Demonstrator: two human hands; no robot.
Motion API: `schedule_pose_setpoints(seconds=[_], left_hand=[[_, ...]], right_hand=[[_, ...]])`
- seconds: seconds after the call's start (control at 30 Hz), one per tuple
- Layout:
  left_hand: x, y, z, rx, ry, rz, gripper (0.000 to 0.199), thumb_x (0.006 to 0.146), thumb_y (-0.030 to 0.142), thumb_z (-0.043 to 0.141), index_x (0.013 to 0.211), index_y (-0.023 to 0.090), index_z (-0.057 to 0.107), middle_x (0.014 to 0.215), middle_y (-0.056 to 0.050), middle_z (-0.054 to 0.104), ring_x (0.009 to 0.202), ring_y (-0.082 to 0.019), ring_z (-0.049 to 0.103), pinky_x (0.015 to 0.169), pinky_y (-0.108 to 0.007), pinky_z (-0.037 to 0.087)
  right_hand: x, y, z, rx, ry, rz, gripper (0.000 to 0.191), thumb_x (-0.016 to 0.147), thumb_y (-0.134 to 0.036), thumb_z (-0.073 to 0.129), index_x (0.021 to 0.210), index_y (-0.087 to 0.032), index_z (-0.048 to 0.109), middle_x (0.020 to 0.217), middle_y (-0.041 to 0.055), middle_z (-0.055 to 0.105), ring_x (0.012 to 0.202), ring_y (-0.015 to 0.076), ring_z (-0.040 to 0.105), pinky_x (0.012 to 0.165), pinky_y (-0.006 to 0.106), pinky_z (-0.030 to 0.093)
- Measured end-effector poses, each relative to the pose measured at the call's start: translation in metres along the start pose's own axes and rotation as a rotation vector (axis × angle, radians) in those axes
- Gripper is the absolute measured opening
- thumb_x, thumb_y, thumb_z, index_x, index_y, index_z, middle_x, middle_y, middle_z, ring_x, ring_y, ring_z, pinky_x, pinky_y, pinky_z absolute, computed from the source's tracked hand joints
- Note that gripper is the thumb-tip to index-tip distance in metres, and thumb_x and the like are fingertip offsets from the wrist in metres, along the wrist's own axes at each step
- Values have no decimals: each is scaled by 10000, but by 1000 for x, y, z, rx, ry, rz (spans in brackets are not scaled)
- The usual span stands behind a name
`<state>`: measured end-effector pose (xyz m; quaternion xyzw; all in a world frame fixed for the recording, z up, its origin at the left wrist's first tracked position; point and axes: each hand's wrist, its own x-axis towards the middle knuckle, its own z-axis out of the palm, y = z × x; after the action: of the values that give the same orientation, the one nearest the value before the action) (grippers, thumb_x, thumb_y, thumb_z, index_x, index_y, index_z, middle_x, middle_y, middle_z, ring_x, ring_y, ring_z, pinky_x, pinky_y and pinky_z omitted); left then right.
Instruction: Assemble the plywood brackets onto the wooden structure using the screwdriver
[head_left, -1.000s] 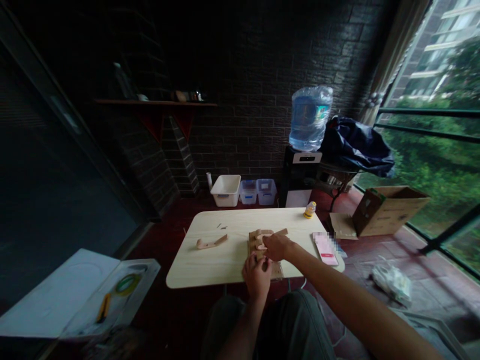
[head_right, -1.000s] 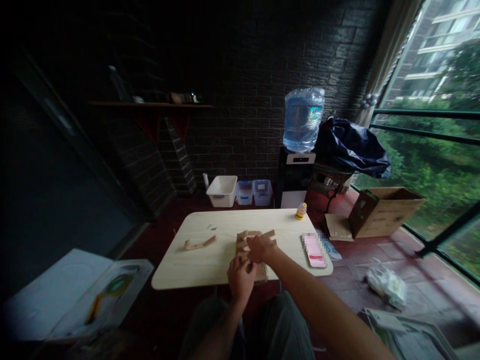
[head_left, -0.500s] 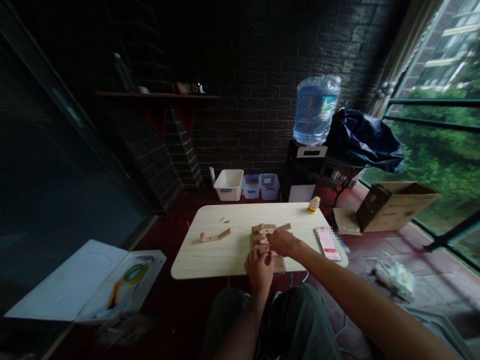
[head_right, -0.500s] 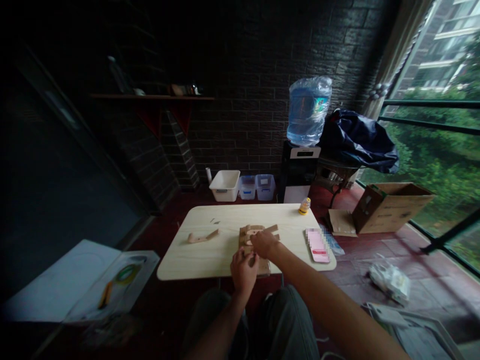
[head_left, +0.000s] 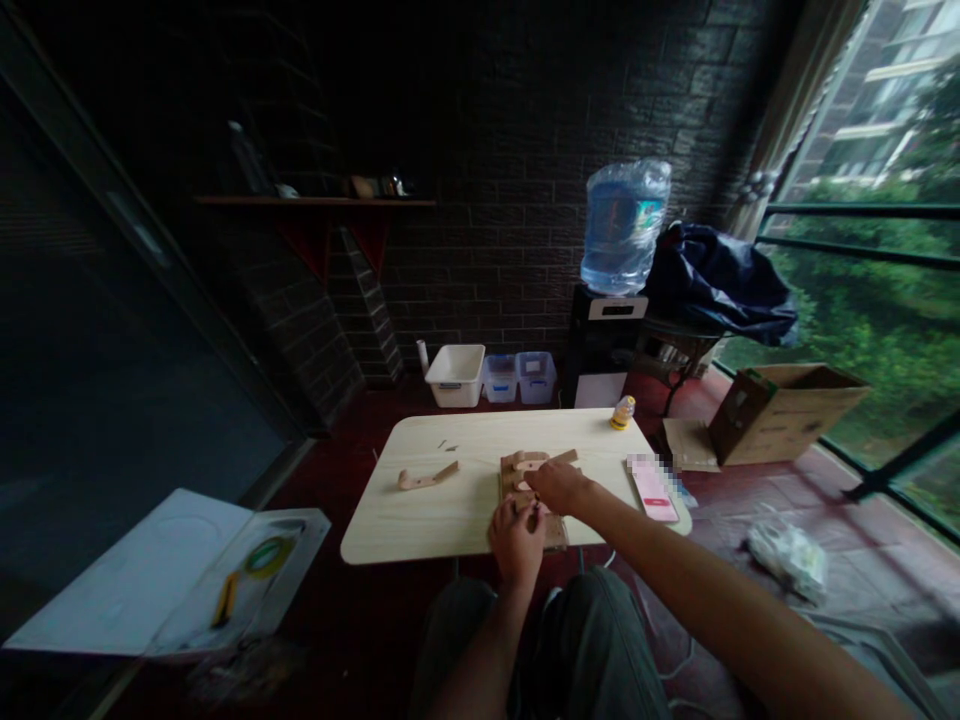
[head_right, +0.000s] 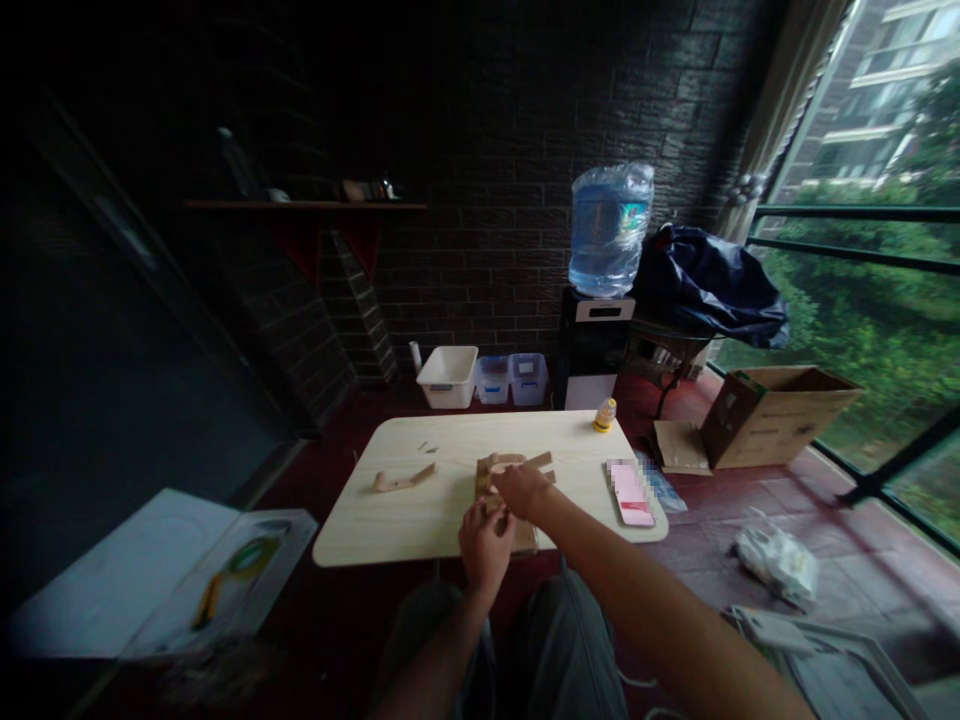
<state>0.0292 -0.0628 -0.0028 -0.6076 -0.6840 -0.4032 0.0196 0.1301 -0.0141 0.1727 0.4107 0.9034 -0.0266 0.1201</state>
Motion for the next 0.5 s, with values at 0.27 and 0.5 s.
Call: schedule_pose_setpoints(seconds=[0.27,0.5], left_hand=[[0,-2,2,9,0,4,200,901,352,642,973,269,808,1221,-118,689,1134,-272,604,966,-422,471],[-1,-1,0,3,8,-12,192,869,318,664,992,286,808,1232,-107,689,1148,-275,603,964,-429,479]], right_hand=[[6,9,10,-2,3,59,308,959,-276,587,1158,-61,686,1166,231,735,1076,333,715,847,423,581],[0,3,4,33,30,64,486,910,-290,645,1338,-74,571,1207,240,713,1104,344,702,848,407,568]])
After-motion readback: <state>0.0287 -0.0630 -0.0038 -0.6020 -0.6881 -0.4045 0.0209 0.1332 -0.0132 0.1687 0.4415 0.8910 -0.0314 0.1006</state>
